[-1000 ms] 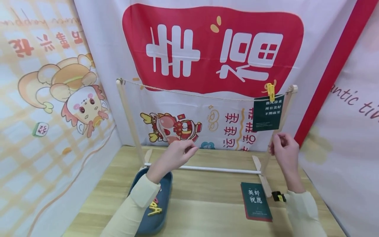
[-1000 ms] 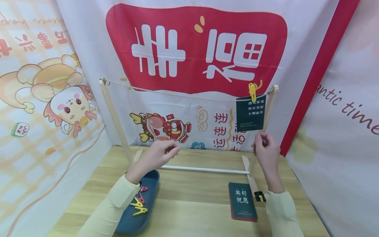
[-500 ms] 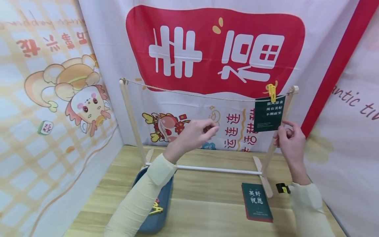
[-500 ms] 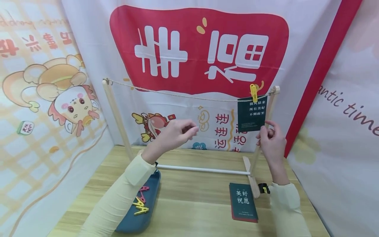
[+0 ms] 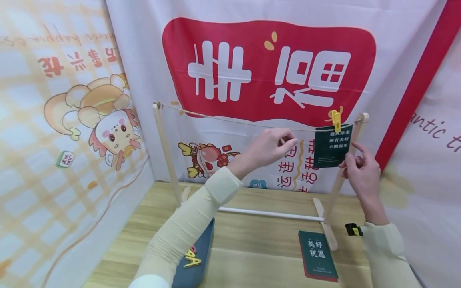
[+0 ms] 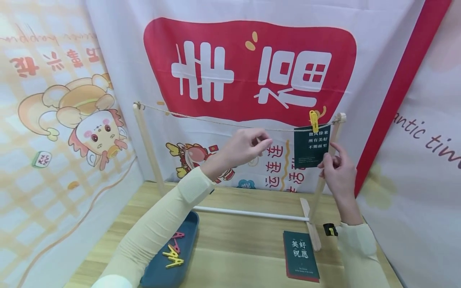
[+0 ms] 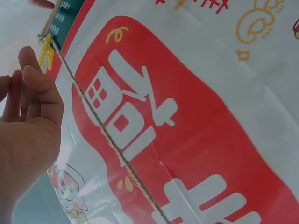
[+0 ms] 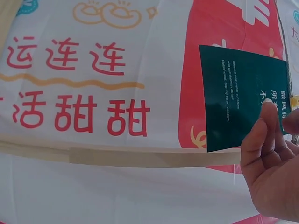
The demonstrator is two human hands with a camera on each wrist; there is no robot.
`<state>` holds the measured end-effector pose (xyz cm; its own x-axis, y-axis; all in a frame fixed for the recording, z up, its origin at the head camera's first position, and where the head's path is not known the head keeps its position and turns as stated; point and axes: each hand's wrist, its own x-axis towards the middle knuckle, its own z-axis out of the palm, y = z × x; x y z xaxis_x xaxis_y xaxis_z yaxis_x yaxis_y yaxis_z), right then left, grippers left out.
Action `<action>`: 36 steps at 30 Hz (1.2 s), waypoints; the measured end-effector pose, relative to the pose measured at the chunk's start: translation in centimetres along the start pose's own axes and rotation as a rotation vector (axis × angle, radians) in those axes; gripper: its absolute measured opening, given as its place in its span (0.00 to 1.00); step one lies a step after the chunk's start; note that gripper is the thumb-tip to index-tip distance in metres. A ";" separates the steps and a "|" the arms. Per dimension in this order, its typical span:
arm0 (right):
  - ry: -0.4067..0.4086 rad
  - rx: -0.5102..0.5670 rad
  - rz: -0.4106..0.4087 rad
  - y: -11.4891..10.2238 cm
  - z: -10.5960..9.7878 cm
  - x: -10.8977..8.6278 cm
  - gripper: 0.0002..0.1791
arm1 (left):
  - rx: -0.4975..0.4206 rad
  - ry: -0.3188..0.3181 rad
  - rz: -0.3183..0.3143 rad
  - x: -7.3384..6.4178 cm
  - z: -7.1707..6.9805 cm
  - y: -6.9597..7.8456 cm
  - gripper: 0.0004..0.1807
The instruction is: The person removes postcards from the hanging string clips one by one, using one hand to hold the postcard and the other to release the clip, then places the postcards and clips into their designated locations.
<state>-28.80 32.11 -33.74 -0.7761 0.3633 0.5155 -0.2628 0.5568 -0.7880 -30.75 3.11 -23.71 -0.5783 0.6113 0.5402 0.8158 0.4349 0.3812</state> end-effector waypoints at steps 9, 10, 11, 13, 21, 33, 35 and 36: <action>-0.012 -0.006 0.035 -0.5 0.2 0.9 0.29 | -0.196 0.016 -0.071 4.5 -0.8 1.7 0.10; -0.012 -0.013 0.032 -0.5 0.2 1.0 0.29 | -0.179 0.005 -0.073 5.0 -0.6 1.9 0.10; -0.012 -0.017 0.031 -0.5 0.2 1.1 0.29 | -0.157 -0.003 -0.071 5.4 -0.4 2.1 0.10; -0.010 -0.030 0.019 -0.6 0.2 1.2 0.29 | -0.096 -0.010 -0.067 6.2 0.0 2.5 0.10; -0.125 -0.112 0.031 -0.5 -0.1 0.8 0.34 | 0.018 0.070 -0.134 9.2 1.2 3.3 0.14; -0.180 -0.142 0.062 0.2 -0.8 -0.2 0.35 | 0.060 0.038 -0.247 11.7 5.3 5.7 0.17; -0.198 -0.118 0.088 0.1 -0.4 -0.2 0.35 | 0.058 0.049 -0.272 11.6 5.4 5.6 0.15; -0.204 -0.117 0.100 0.0 -0.2 -0.1 0.35 | 0.057 0.054 -0.284 11.6 5.3 5.4 0.15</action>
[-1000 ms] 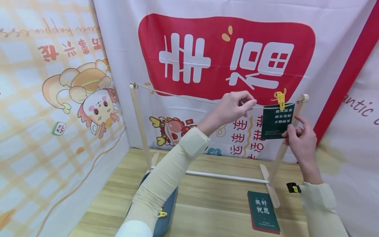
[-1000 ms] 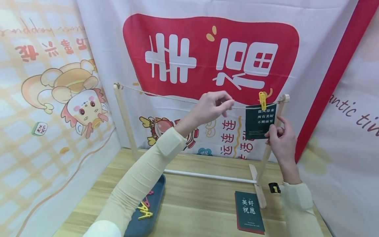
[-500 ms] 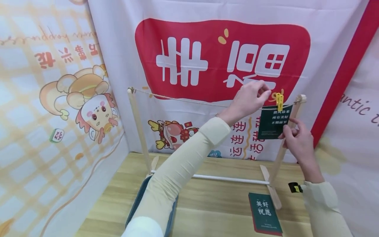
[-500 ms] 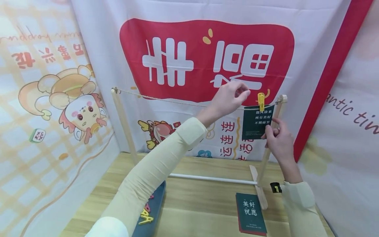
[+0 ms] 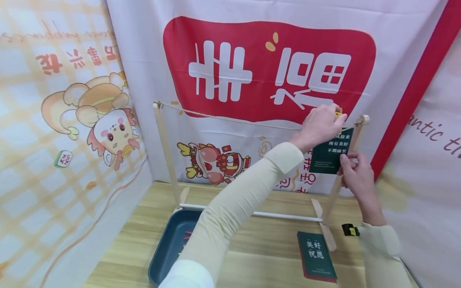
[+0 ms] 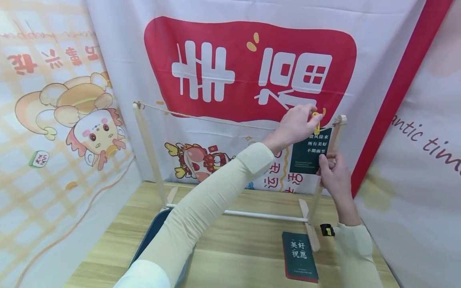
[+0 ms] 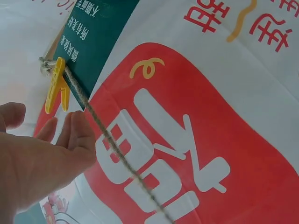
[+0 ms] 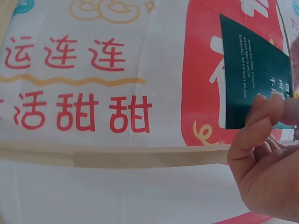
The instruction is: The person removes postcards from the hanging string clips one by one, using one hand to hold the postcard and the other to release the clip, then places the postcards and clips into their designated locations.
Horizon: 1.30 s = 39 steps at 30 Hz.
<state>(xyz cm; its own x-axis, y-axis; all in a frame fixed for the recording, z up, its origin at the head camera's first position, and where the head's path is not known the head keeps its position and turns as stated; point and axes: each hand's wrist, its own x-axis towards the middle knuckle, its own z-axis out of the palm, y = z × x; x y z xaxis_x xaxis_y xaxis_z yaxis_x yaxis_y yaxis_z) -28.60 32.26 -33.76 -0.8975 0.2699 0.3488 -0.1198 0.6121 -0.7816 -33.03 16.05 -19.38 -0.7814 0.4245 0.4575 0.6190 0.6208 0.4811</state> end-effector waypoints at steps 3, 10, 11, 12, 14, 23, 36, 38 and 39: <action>-0.033 0.022 0.030 -0.3 0.7 0.6 0.35 | 0.014 0.007 -0.040 0.1 -0.2 -0.8 0.13; -0.060 0.045 0.007 0.0 1.2 1.4 0.31 | 0.076 0.027 -0.033 0.5 0.0 -1.4 0.12; -0.056 0.059 0.002 0.2 1.0 1.4 0.29 | 0.084 0.021 -0.025 0.5 0.2 -1.2 0.12; -0.052 0.076 -0.001 0.4 0.8 1.3 0.28 | 0.087 0.011 -0.025 0.6 0.5 -1.0 0.12; -0.044 0.113 0.004 0.8 0.4 1.2 0.24 | 0.093 -0.004 -0.020 0.8 1.0 -0.5 0.13; -0.028 0.077 0.034 1.4 -1.0 0.6 0.25 | -0.079 -0.035 -0.079 0.9 1.9 0.7 0.10; -0.017 -0.077 -0.007 0.9 -1.1 1.0 0.34 | -0.124 -0.007 -0.030 1.1 1.0 -0.3 0.12; -0.007 -0.091 -0.005 0.9 -0.9 1.1 0.34 | -0.113 -0.010 -0.023 1.3 0.9 -0.5 0.12; 0.001 -0.099 -0.004 1.0 -0.9 1.2 0.34 | -0.104 -0.014 -0.015 1.3 0.9 -0.6 0.12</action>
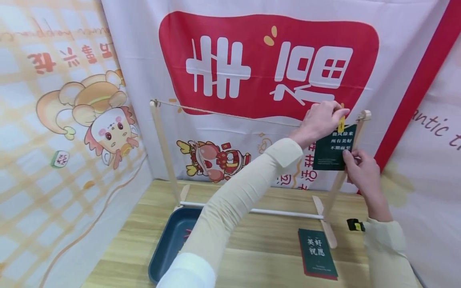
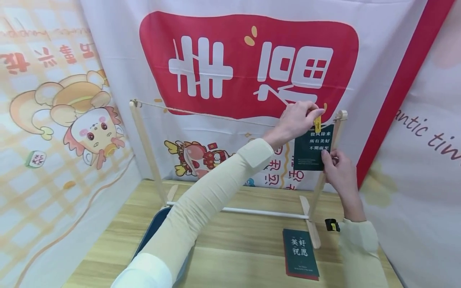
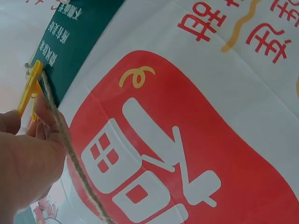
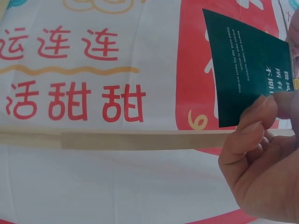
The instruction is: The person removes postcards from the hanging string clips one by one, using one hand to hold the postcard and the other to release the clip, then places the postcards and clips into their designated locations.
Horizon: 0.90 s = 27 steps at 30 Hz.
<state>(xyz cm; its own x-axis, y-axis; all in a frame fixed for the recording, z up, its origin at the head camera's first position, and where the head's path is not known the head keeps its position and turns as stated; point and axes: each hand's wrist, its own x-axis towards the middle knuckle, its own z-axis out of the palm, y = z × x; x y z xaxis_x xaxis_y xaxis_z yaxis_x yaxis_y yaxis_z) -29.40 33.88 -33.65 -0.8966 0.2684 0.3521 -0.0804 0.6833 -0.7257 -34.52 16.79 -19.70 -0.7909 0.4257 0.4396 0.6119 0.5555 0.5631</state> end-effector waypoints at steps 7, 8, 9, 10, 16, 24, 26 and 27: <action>-0.007 -0.011 0.022 0.2 -0.7 -0.4 0.35 | 0.059 -0.044 0.068 0.5 -0.2 -0.1 0.13; -0.015 -0.007 0.021 0.2 -0.7 -0.4 0.35 | 0.063 -0.044 0.067 0.5 -0.3 -0.1 0.13; -0.023 -0.004 0.021 0.0 -0.7 -0.4 0.35 | 0.067 -0.041 0.063 0.5 -0.4 -0.2 0.13; -0.030 -0.002 0.022 -0.1 -0.6 -0.4 0.36 | 0.068 -0.036 0.056 0.5 -0.5 -0.4 0.12; -0.035 -0.004 0.001 -0.6 -0.3 -0.4 0.35 | 0.043 0.019 0.057 0.4 -1.1 -0.9 0.09; -0.100 -0.006 -0.009 -0.7 -0.3 -0.6 0.34 | -0.052 0.082 0.036 0.3 -2.1 -1.2 0.10; -0.105 -0.010 -0.001 -0.6 -0.3 -0.7 0.34 | -0.060 0.084 0.037 0.3 -2.2 -1.3 0.10; -0.112 -0.010 0.001 -0.6 -0.2 -0.7 0.34 | -0.062 0.084 0.035 0.4 -2.3 -1.3 0.11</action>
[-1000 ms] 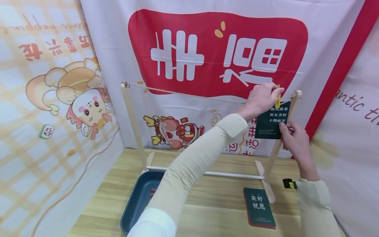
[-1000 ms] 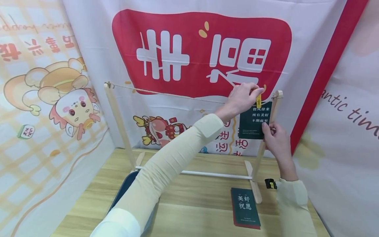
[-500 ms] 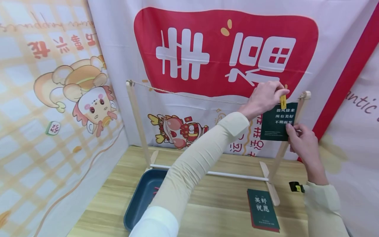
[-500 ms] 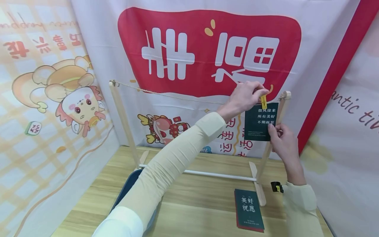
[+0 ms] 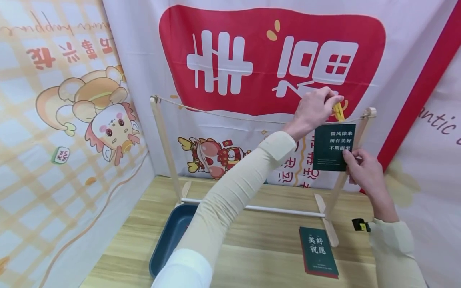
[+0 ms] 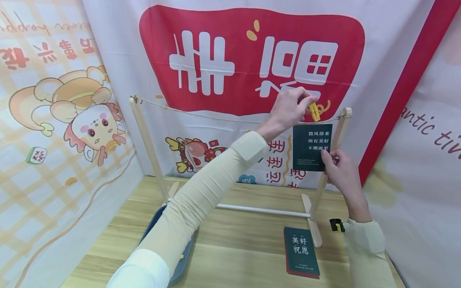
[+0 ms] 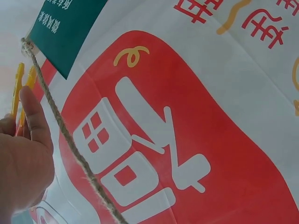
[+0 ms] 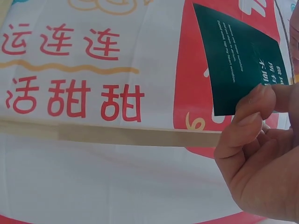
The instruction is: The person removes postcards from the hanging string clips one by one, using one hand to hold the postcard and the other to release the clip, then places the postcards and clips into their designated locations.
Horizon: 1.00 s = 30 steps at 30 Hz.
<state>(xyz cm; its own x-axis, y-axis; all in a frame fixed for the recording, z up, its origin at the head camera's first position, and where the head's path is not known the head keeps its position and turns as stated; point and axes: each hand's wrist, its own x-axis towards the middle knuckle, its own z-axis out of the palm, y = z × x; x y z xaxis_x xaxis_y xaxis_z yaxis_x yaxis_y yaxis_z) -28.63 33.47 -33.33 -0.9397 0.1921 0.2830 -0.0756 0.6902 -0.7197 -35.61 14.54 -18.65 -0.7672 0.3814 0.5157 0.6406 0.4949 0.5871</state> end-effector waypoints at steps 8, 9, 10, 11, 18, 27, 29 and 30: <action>-0.058 -0.008 -0.009 0.9 -0.3 -0.3 0.33 | -0.053 -0.037 -0.002 0.1 -1.2 0.3 0.18; -0.061 -0.015 -0.011 1.0 -0.3 -0.4 0.33 | -0.071 -0.046 0.002 0.0 -1.4 0.4 0.19; -0.064 -0.019 -0.015 1.1 -0.4 -0.5 0.33 | -0.083 -0.052 0.006 -0.1 -1.6 0.5 0.20; -0.069 -0.020 -0.024 1.3 -0.3 -0.5 0.32 | -0.089 -0.057 0.012 -0.2 -1.7 0.6 0.21; -0.117 0.008 -0.068 1.8 0.1 -0.7 0.30 | -0.067 -0.092 0.072 -0.9 -2.9 0.9 0.21; -0.253 0.009 -0.062 3.0 0.1 -1.1 0.30 | -0.101 -0.148 0.087 -2.7 -4.4 0.2 0.21; -0.280 0.020 -0.051 3.2 0.1 -1.3 0.30 | -0.103 -0.152 0.089 -3.3 -4.8 -0.2 0.21; -0.290 0.023 -0.049 3.3 0.2 -1.4 0.30 | -0.106 -0.152 0.095 -3.6 -5.0 -0.4 0.21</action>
<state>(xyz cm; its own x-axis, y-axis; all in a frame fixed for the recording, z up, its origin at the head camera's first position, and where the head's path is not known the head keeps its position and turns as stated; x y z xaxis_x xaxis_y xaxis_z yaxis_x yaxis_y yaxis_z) -27.60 35.37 -36.23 -0.9905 -0.0513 0.1272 -0.1282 0.6768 -0.7249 -32.94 9.06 -17.56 -0.6936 0.5401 0.4767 0.7042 0.3690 0.6066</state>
